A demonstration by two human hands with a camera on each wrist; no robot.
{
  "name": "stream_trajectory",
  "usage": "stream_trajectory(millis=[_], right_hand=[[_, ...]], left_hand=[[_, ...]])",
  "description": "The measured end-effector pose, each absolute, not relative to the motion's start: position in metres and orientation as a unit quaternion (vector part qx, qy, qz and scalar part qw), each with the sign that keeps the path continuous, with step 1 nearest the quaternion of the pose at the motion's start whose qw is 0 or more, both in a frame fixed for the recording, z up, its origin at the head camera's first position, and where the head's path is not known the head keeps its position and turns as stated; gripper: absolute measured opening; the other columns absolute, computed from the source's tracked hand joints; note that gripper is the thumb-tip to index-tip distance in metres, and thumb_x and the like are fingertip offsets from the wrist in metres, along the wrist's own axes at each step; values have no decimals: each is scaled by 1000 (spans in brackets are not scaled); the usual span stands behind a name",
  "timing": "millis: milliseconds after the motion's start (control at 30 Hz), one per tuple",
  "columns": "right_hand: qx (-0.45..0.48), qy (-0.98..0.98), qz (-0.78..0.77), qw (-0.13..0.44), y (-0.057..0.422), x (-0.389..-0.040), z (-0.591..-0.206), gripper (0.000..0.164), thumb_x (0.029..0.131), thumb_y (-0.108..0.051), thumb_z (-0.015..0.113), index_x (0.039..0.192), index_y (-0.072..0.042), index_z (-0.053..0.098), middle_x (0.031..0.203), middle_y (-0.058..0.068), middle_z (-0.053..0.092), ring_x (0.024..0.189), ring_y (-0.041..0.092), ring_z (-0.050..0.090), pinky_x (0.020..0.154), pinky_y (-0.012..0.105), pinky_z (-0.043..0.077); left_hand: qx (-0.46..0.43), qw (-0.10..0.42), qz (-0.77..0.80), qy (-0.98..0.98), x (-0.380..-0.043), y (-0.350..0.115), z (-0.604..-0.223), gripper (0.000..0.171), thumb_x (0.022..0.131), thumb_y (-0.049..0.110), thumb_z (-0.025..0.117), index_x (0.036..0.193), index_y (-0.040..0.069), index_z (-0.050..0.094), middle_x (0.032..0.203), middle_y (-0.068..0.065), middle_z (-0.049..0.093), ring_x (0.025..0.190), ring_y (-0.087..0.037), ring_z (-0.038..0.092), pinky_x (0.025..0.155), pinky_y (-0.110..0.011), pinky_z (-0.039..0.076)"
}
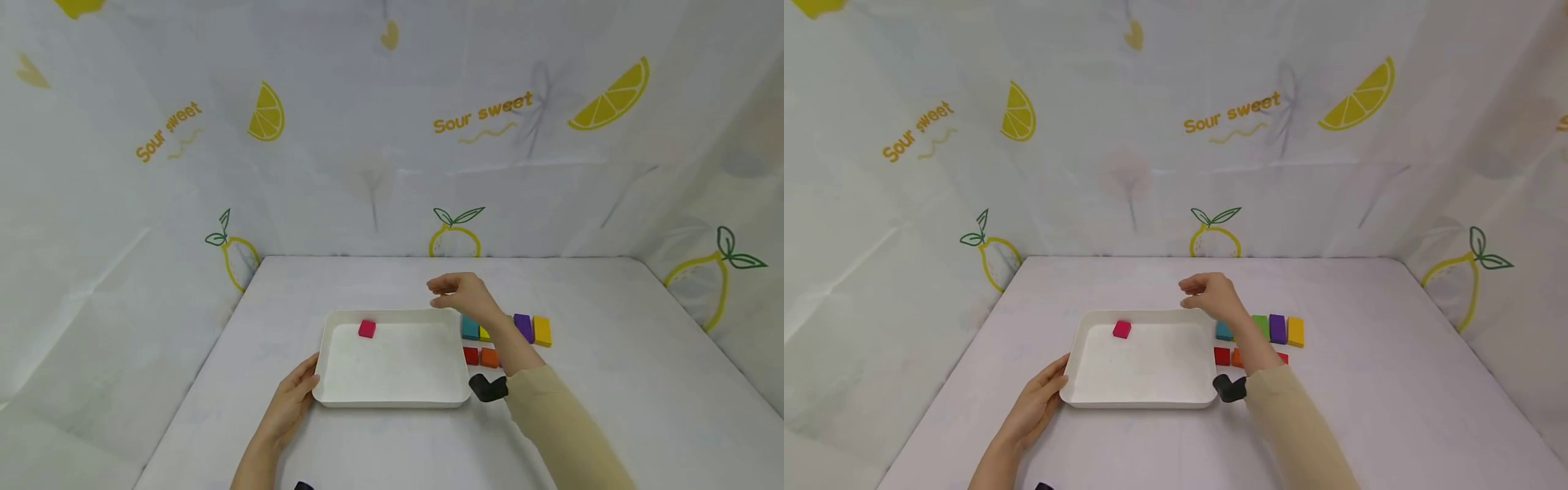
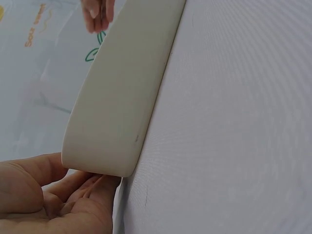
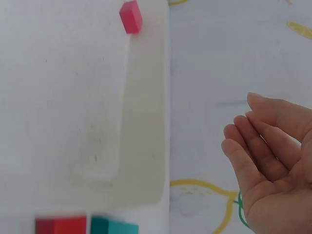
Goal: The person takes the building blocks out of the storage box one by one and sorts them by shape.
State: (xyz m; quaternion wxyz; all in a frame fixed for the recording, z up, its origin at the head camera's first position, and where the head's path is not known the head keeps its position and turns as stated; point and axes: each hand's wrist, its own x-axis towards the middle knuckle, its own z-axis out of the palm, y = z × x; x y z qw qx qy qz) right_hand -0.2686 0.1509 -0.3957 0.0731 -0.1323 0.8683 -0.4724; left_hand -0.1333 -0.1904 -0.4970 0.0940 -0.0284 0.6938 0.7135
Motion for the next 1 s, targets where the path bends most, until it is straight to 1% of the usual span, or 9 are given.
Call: stream_trajectory(millis=[233, 400, 533, 633, 767, 900, 1000], right_hand=[[-109, 818, -553, 115, 94, -279, -421, 40, 87, -12, 74, 126, -5, 66, 129, 15, 67, 117, 26, 65, 107, 40, 53], [-86, 796, -586, 121, 69, -279, -438, 37, 86, -9, 75, 122, -4, 69, 125, 15, 70, 112, 22, 67, 103, 36, 55], [-87, 796, -586, 122, 58, -279, -446, 37, 85, -7, 75, 120, -2, 69, 122, 16, 71, 110, 21, 68, 101, 34, 56], [-84, 800, -582, 120, 53, -280, -447, 35, 85, -6, 74, 119, -1, 70, 120, 15, 72, 110, 22, 68, 101, 36, 55], [-61, 817, -562, 117, 48, -278, -443, 31, 82, -7, 76, 113, -4, 73, 112, 11, 75, 106, 21, 68, 99, 37, 55], [-43, 840, -525, 128, 43, -273, -444, 28, 79, -10, 80, 107, -8, 76, 106, 8, 76, 101, 20, 66, 91, 34, 56], [-44, 854, -503, 128, 38, -270, -449, 30, 76, -10, 82, 106, -8, 76, 105, 6, 76, 100, 20, 66, 86, 32, 57]], left_hand=[[-24, 96, 717, 690, -134, -190, -496, 57, 106, 14, 40, 156, -1, 17, 165, -22, 15, 155, -37, 14, 126, -52, 18], [-22, 95, 721, 686, -134, -189, -497, 56, 106, 13, 40, 156, 0, 18, 165, -22, 17, 154, -36, 15, 126, -52, 18], [-24, 94, 723, 684, -134, -190, -496, 55, 106, 12, 39, 156, 0, 19, 165, -22, 17, 154, -37, 15, 126, -52, 17], [-24, 93, 723, 684, -136, -190, -495, 55, 106, 12, 39, 156, 0, 19, 165, -22, 17, 154, -37, 15, 126, -52, 17], [-27, 91, 721, 686, -136, -189, -494, 54, 106, 12, 39, 156, 0, 20, 165, -21, 18, 154, -36, 16, 126, -52, 18], [-31, 91, 719, 688, -136, -189, -495, 54, 106, 11, 39, 156, 1, 21, 164, -21, 20, 154, -35, 19, 126, -52, 18], [-32, 91, 721, 686, -136, -189, -496, 54, 106, 11, 39, 156, 1, 21, 164, -21, 20, 154, -35, 20, 126, -52, 18]])
